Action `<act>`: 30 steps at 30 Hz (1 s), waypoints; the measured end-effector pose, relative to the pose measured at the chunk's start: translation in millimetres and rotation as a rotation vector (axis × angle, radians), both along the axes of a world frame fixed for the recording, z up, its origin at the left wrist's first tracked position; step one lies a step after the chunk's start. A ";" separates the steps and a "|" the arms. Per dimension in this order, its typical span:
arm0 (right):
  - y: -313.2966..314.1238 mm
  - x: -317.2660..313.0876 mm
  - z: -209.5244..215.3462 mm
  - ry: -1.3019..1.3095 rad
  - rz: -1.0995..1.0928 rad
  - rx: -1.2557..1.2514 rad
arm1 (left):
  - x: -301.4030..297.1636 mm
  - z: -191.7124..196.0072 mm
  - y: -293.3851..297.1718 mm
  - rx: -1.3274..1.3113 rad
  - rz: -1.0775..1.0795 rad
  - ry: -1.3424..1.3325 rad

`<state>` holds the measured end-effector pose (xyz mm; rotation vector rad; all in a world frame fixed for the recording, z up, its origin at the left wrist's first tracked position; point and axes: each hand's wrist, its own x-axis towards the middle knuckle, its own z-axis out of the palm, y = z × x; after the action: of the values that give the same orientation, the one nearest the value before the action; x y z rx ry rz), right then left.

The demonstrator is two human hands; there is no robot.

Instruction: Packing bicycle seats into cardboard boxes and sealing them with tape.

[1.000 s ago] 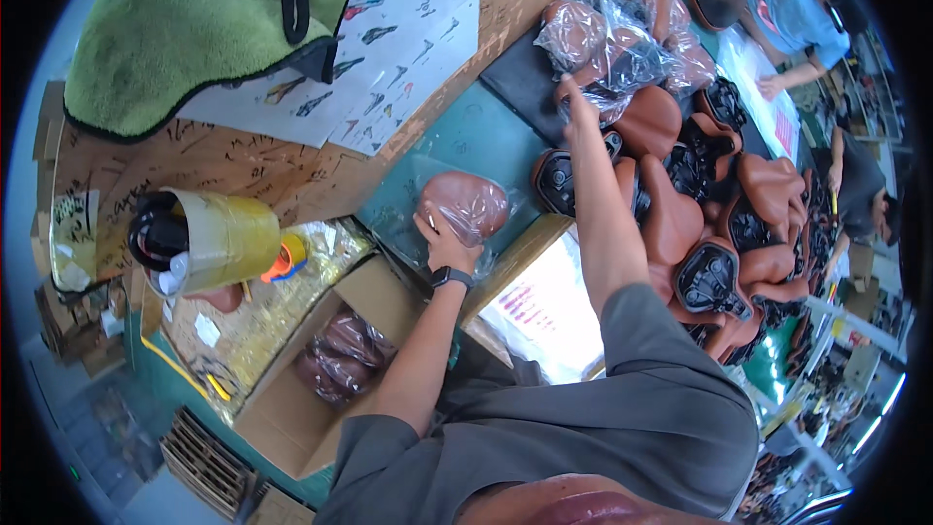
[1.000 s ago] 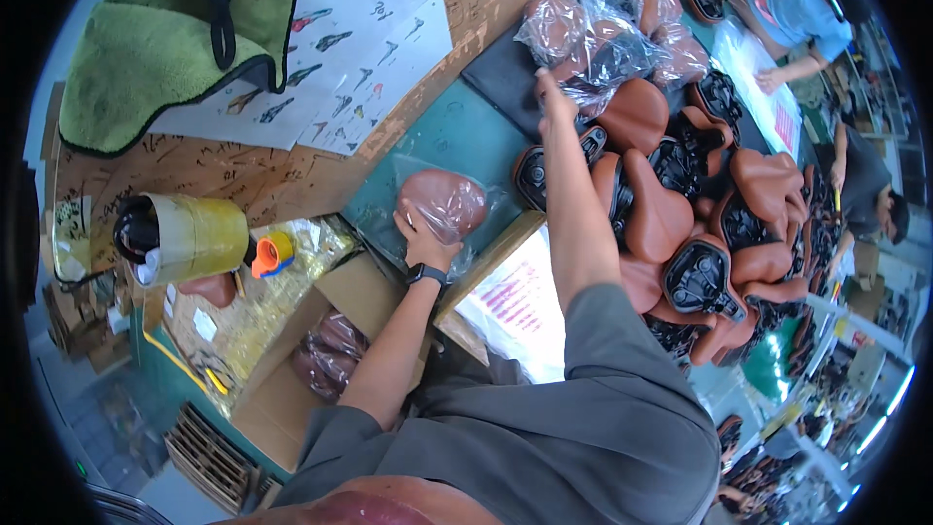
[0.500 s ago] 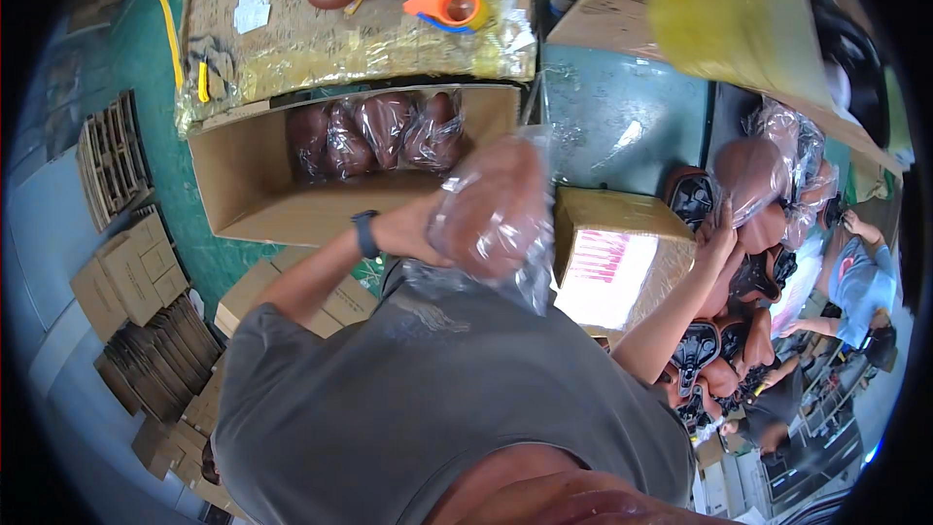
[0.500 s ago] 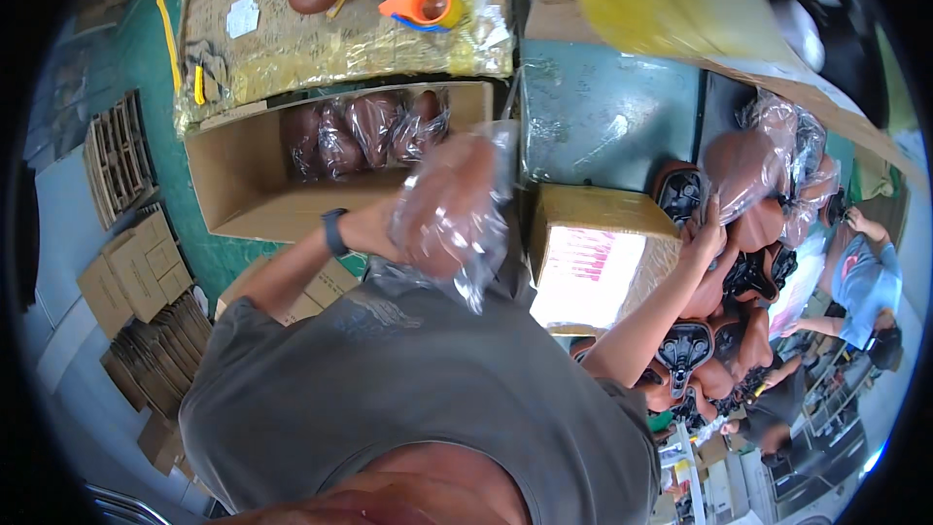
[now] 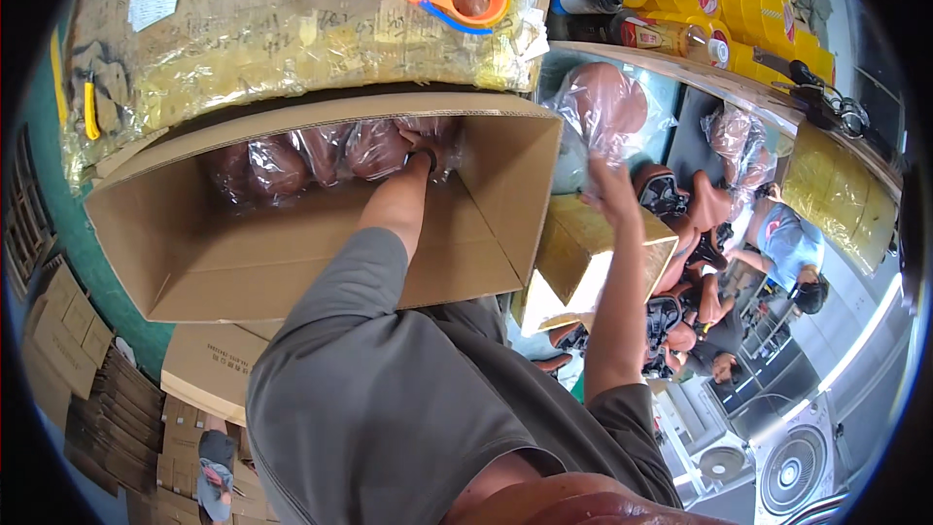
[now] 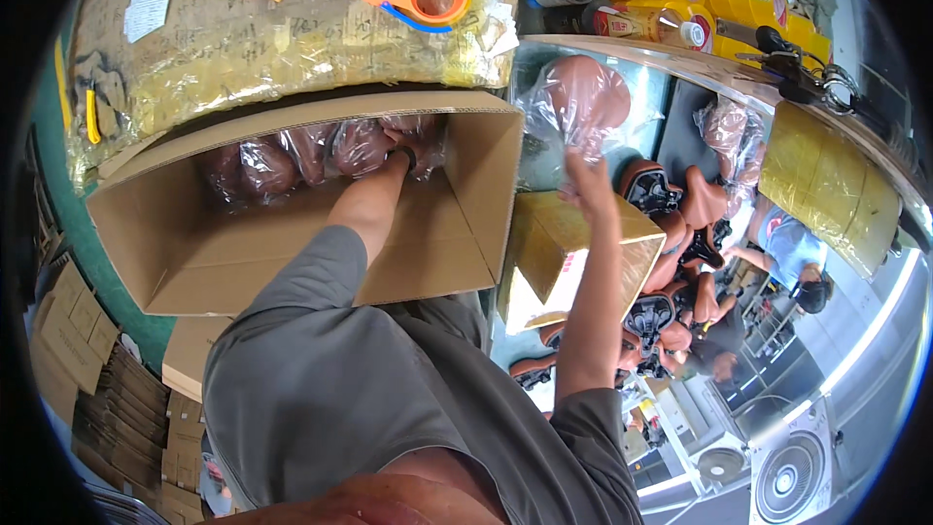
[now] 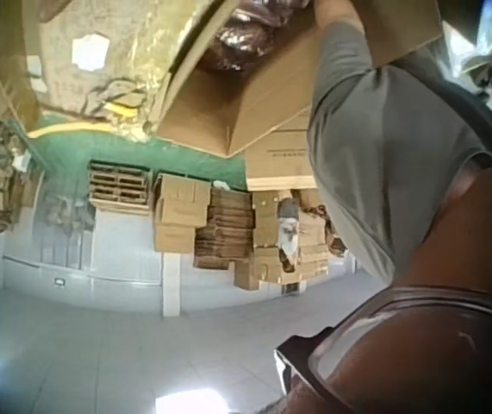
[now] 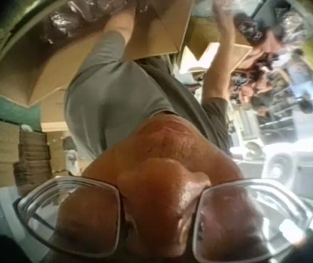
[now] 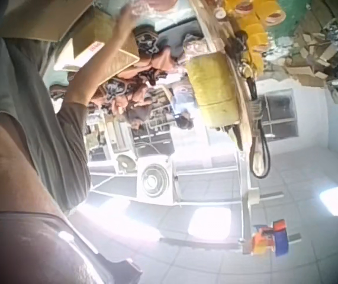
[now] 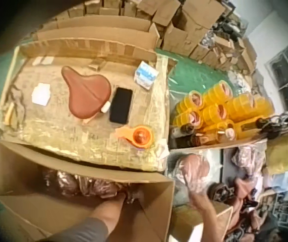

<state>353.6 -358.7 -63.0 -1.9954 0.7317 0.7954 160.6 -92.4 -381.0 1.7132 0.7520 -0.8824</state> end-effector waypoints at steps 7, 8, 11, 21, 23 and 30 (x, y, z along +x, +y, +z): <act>15.8 23.4 -55.9 -0.401 0.364 -0.295 | -78.4 -34.6 94.3 0.095 0.052 -0.418; 76.8 23.2 -42.1 -0.481 0.480 -0.231 | -42.6 -28.7 134.2 0.148 0.048 -0.502; 18.6 -10.1 43.2 -0.010 0.608 -0.540 | -14.1 143.1 64.9 -0.041 -0.042 -0.516; -39.8 -431.9 145.4 -0.609 -0.237 -0.340 | -21.7 466.3 -59.5 -0.706 -1.189 -1.030; -35.8 -577.3 106.7 -0.296 -0.505 -0.671 | -24.1 461.1 -74.7 -0.735 -1.497 -1.105; 20.7 -1039.5 68.3 0.497 -1.426 -0.719 | -137.6 457.2 -103.0 -0.617 -2.032 -1.140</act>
<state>-685.9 -338.0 5.3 -1.1791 2.5479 0.0800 23.0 -195.4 76.2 1.5083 -2.1282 -0.8204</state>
